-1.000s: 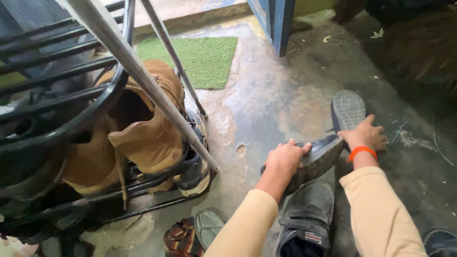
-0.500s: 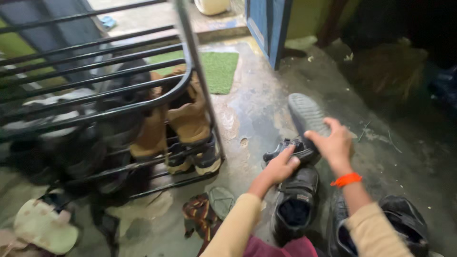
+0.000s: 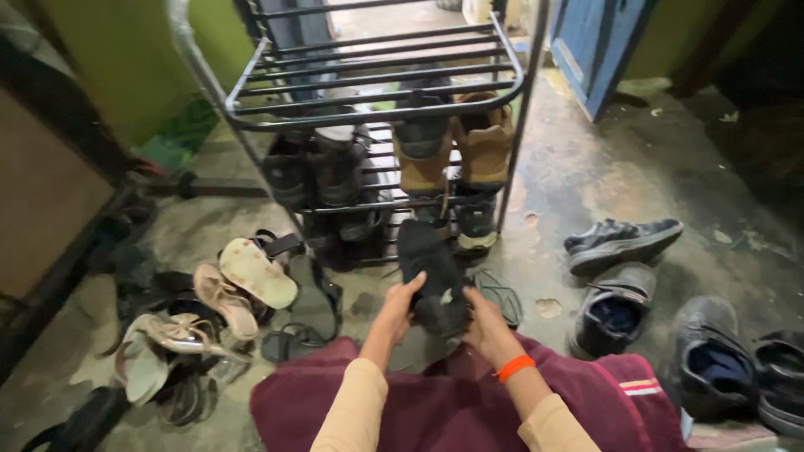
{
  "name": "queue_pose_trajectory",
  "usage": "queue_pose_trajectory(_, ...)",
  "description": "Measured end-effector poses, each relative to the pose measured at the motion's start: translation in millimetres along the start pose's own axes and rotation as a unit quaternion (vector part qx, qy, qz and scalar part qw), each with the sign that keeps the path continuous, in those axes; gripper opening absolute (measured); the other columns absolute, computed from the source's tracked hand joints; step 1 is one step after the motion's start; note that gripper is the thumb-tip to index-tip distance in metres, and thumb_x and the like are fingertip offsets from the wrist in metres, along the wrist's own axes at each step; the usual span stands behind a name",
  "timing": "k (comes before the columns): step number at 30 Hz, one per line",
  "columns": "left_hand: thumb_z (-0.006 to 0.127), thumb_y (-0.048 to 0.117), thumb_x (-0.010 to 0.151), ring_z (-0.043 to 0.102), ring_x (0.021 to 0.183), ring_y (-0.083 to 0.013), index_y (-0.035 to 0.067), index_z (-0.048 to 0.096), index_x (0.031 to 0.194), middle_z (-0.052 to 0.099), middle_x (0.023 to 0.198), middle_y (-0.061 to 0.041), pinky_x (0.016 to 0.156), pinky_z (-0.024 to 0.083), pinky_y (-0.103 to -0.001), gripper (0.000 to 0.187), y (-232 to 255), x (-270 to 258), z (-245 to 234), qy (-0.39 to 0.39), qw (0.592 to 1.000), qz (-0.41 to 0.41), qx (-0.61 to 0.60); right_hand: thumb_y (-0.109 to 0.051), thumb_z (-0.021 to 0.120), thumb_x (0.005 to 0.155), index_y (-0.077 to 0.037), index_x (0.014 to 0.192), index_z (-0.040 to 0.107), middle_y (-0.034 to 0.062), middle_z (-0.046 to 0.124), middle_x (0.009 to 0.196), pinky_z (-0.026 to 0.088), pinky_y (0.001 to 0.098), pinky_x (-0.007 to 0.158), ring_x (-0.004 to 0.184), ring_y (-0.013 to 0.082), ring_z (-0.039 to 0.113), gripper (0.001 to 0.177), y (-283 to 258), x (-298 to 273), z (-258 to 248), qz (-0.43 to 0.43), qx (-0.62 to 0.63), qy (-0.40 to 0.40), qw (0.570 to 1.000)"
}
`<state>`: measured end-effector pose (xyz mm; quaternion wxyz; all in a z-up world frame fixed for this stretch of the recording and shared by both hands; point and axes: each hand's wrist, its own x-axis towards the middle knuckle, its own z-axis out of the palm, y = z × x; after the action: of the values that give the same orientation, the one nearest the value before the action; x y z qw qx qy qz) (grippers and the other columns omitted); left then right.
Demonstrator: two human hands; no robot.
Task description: The person sits on the floor and wipes various shoes with a cloth, including sneakers, sandals, and heels. They pick up each shoe, wipe it thoroughly, and place it on a metal shoe rack.
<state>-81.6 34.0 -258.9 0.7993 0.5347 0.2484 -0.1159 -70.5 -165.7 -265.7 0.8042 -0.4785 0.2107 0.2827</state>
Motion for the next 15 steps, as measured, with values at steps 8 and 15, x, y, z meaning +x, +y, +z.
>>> queue_pose_trajectory(8, 0.075, 0.024, 0.087, 0.057, 0.125, -0.0443, 0.007, 0.047, 0.137, 0.055, 0.138, -0.021, 0.089, 0.056, -0.068, 0.06, -31, -17, -90, 0.162, 0.984, -0.058, 0.057, -0.028, 0.074, 0.084, -0.012, 0.125, 0.068, 0.013, 0.07, 0.122, 0.051, 0.0425, 0.1, 0.115, 0.0348, 0.064, 0.044, 6, 23, -66, -0.428, -0.582, 0.142, 0.677)
queue_pose_trajectory(15, 0.066, 0.004, 0.078, 0.061, 0.119, -0.04, 0.005, 0.059, 0.138, 0.066, 0.127, -0.022, 0.101, 0.051, -0.044, 0.06, -67, 7, -80, 0.271, 0.828, 0.234, 0.431, -0.025, 0.074, 0.081, -0.014, 0.133, 0.063, 0.0125, 0.059, 0.138, 0.046, 0.0457, 0.105, 0.126, 0.0367, 0.053, 0.055, 10, -26, -76, -0.463, -0.597, 0.171, 0.633)
